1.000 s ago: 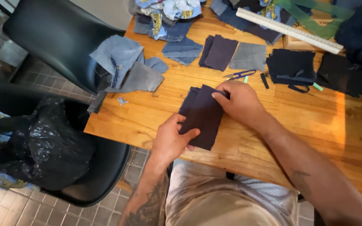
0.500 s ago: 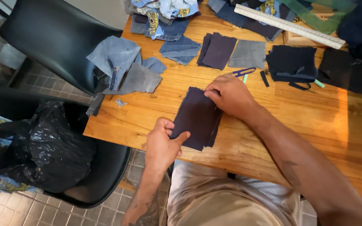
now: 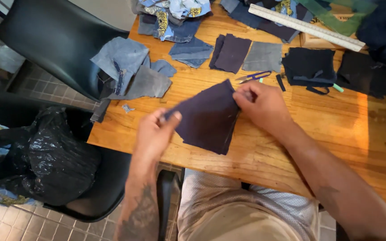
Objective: The person cuts dark fabric pieces into smaller rectangles using scissors. They stack the cut pieces and then handle larger denim fabric pieces, folding and arranging them on the table.
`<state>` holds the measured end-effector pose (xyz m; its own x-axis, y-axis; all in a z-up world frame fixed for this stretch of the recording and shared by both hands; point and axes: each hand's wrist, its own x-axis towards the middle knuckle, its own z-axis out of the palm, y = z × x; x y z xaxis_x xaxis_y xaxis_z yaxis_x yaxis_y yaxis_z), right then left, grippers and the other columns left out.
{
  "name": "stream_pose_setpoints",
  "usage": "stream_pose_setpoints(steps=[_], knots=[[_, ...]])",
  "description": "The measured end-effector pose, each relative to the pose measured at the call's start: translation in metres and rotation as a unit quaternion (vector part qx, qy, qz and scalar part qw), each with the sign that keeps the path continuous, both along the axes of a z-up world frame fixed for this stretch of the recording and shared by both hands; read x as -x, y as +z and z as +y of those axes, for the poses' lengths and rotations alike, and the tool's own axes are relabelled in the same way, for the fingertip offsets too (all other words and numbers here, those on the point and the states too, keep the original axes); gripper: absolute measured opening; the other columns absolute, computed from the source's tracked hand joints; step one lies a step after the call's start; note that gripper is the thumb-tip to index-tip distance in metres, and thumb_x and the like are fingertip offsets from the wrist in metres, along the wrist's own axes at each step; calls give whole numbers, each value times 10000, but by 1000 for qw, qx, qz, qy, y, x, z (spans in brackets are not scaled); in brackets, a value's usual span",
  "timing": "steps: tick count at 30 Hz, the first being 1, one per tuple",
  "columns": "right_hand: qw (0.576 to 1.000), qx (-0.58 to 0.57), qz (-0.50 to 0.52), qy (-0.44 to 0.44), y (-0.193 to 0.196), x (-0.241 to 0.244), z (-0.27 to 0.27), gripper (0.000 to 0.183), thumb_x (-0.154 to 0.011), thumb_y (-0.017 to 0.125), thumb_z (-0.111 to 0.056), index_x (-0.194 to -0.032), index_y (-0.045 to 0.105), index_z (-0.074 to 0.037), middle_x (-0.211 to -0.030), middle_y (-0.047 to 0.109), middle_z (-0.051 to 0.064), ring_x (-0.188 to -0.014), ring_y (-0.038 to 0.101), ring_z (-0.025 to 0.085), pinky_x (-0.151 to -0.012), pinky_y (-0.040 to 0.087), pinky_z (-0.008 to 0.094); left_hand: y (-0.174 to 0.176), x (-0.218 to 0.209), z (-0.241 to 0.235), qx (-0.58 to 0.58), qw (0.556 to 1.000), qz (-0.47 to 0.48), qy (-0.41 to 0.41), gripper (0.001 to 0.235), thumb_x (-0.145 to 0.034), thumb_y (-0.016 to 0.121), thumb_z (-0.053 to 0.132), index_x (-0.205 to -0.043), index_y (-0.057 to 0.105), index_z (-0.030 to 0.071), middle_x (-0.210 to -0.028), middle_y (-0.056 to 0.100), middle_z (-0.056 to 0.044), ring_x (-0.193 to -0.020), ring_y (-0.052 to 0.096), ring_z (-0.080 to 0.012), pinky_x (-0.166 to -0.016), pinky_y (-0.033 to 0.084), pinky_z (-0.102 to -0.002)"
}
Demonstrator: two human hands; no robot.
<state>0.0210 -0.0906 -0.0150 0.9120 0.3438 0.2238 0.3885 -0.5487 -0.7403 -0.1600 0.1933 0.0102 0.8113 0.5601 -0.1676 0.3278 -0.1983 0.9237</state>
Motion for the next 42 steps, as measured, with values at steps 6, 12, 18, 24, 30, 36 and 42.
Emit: stream_pose_setpoints(steps=[6, 12, 18, 24, 30, 36, 42], knots=[[980, 189, 46, -41, 1, 76, -14, 398, -985, 823, -510, -1321, 679, -352, -1037, 898, 16, -1039, 862, 357, -952, 676, 560, -19, -63, 10, -206, 975, 17, -82, 327, -1082, 814, 441, -1188, 845, 134, -1003, 858, -166, -1095, 828, -455, -938, 627, -576], [992, 119, 24, -40, -20, 94, -15, 361, -959, 878, -368, -1256, 691, -283, -1036, 879, 62, -1045, 852, 360, -905, 680, 529, -29, -70, 4, -299, 949, 41, -92, 274, -1096, 783, 422, -1080, 833, 152, -905, 821, -130, -997, 843, -433, -873, 653, -577], [988, 141, 41, -56, 10, 66, -12, 339, -967, 857, -400, -1223, 671, -278, -1115, 849, 60, -1127, 821, 360, -980, 657, 533, -16, -15, -12, -274, 961, 2, -35, 302, -1104, 788, 399, -1025, 773, 107, -850, 781, -174, -931, 827, -466, -824, 633, -584], [994, 106, -20, 34, 5, 21, 18, 359, -938, 864, -299, -1261, 709, -279, -1052, 844, 30, -1093, 826, 309, -953, 649, 520, -15, 52, -54, -221, 971, 85, -35, 266, -997, 820, 418, -970, 795, 155, -825, 856, -116, -907, 870, -405, -778, 662, -577], [987, 136, -39, 78, -12, -16, 43, 335, -913, 889, -333, -1197, 713, -302, -993, 817, -33, -1076, 814, 280, -984, 656, 505, -33, 59, -61, -218, 958, 180, -34, 295, -984, 779, 553, -959, 825, 262, -805, 862, -9, -923, 886, -313, -799, 693, -515], [992, 61, -43, 106, -15, -18, 39, 307, -912, 952, -235, -1169, 785, -241, -949, 835, -16, -961, 807, 257, -903, 647, 438, -8, 53, -62, -249, 939, 220, -86, 324, -977, 787, 538, -986, 819, 216, -829, 873, -47, -995, 883, -357, -866, 691, -543], [994, -45, 8, 100, 10, -11, 23, 293, -928, 941, -124, -1175, 821, -225, -949, 882, -53, -877, 790, 152, -892, 607, 343, 1, 46, -56, -261, 936, 205, -120, 299, -955, 842, 501, -962, 827, 203, -830, 870, -63, -1005, 878, -379, -873, 683, -568]])
